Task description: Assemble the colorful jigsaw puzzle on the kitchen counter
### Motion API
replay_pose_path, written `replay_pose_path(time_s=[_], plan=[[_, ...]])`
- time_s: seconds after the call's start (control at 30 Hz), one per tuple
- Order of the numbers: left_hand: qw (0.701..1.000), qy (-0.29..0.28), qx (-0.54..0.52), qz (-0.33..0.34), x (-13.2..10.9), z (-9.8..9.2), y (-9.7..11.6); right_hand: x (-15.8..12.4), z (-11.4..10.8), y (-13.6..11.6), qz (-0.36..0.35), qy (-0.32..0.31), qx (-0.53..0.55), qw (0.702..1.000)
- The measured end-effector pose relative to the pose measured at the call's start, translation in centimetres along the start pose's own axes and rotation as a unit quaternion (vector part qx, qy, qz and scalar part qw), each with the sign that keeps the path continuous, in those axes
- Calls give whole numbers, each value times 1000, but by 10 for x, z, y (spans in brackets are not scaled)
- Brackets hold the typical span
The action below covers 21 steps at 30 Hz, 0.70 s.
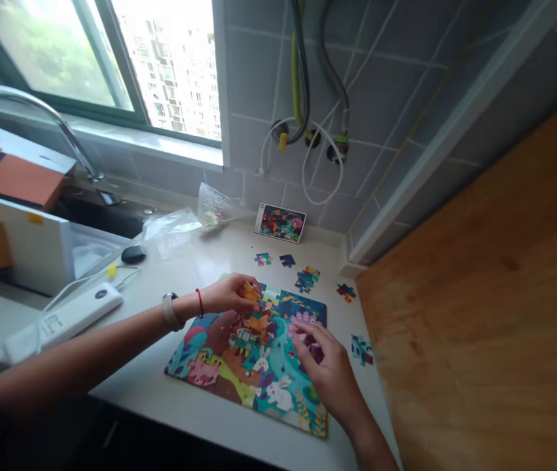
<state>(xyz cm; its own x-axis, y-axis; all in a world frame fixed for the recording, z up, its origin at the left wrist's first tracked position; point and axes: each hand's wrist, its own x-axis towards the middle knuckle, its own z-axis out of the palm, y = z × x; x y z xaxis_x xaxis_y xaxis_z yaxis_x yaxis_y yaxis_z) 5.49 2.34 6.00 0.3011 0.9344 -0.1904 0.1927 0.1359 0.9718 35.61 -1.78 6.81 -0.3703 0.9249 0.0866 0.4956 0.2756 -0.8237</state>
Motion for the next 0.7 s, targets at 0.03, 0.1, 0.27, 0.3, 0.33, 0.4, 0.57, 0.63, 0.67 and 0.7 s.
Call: replay_pose_path(time_s=[0.03,0.1,0.27,0.3,0.33,0.4,0.57,0.63,0.67,0.7], plan=[[1000,-2,-18,2,1,-1,-2,15,7,-5,17,-33,22,999],[998,-2,-60,5,4,-2,-5,43,21,-12,30,-80,59,995],[988,11,-153,6,5,-7,-17,79,47,-13,41,-114,156,980],[985,6,-169,11,4,-8,-19,80,49,-12,48,-112,175,977],[982,0,-186,16,2,-10,-22,79,51,-10,60,-103,194,974],[977,-12,-211,18,-1,-12,-25,77,52,-7,90,-69,230,967],[975,0,-221,31,-5,-12,-28,73,49,2,122,25,248,961],[977,-18,-209,29,-5,-9,-29,73,47,4,111,47,230,966],[979,-31,-200,20,-5,-8,-30,74,46,4,106,54,222,968],[981,-44,-191,8,-4,-7,-32,74,45,4,101,59,217,969]])
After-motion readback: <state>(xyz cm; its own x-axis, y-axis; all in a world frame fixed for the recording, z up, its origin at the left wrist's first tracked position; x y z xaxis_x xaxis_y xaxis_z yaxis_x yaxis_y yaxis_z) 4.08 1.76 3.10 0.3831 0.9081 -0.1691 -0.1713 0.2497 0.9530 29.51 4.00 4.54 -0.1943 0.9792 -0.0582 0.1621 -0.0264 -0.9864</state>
